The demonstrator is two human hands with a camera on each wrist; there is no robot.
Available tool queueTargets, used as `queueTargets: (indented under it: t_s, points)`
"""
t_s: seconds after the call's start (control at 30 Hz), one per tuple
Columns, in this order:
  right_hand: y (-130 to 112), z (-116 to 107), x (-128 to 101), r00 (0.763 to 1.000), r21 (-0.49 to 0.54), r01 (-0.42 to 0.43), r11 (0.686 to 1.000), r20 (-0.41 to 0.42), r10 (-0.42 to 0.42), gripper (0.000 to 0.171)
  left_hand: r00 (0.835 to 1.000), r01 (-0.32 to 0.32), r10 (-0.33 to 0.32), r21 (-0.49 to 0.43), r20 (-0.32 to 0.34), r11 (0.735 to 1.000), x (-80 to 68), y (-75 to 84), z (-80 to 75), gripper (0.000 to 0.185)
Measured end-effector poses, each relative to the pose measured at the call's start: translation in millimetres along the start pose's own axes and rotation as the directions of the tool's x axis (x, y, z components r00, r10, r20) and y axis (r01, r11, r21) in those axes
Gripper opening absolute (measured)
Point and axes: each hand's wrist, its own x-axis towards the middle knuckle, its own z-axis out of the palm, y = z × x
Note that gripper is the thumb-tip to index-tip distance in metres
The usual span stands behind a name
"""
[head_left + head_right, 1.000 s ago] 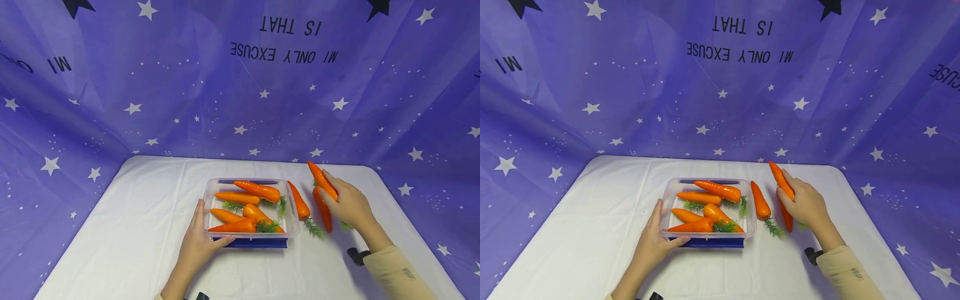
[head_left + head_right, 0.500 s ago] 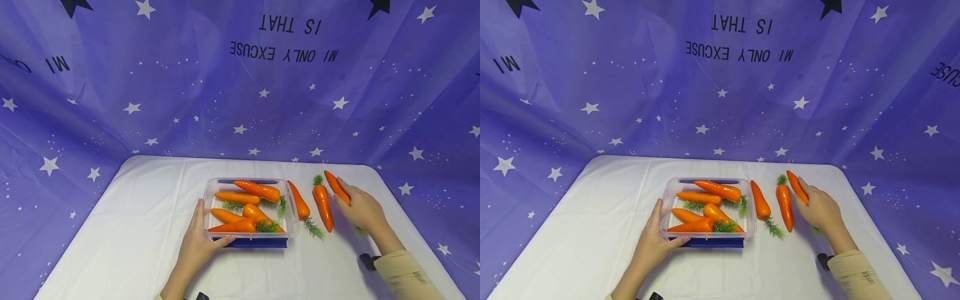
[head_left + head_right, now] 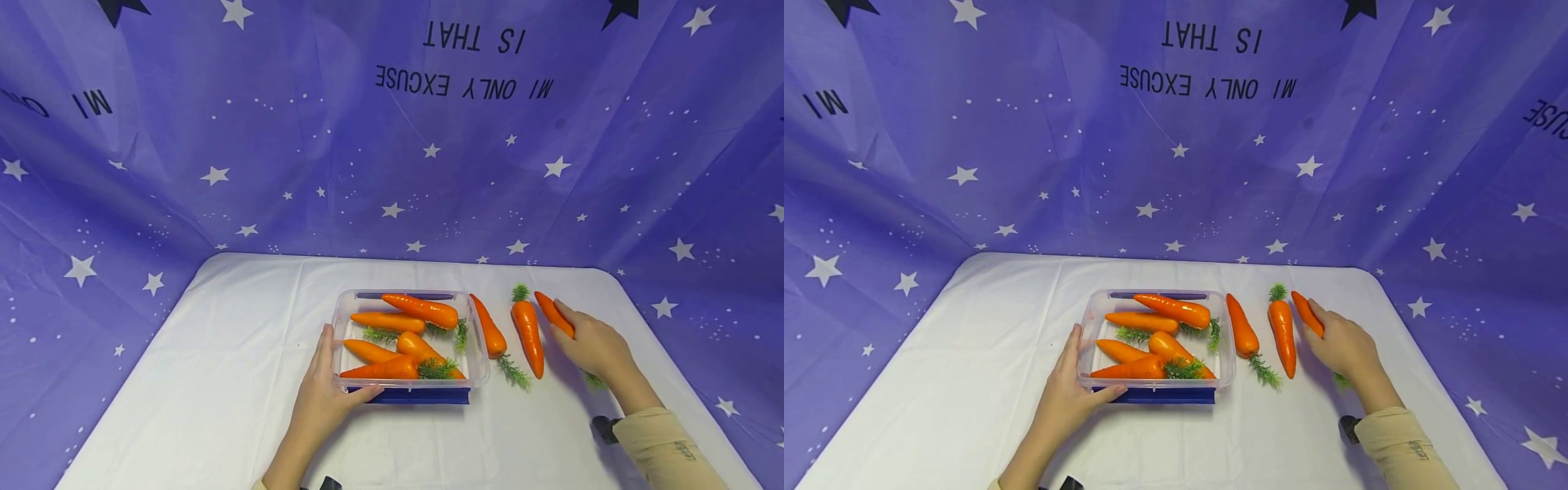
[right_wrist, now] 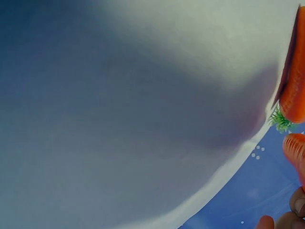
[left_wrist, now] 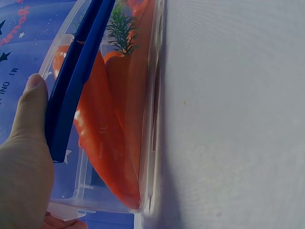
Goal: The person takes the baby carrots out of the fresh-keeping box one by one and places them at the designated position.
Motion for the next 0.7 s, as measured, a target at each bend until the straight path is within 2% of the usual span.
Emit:
queueTargets:
  t_s: [0.17,0.7]
  points:
    - [2,4,1,0.999,-0.013,-0.012,1.0,0.04,0.012,0.07,1.0,-0.004,0.004,-0.001,-0.002,1.0,0.0,0.5,0.0,0.139]
    - [12,11,0,0.997,-0.044,-0.009,0.999,0.078,0.012,0.069,1.0,0.006,-0.006,-0.014,0.004,1.0,-0.5,0.5,-0.5,0.139]
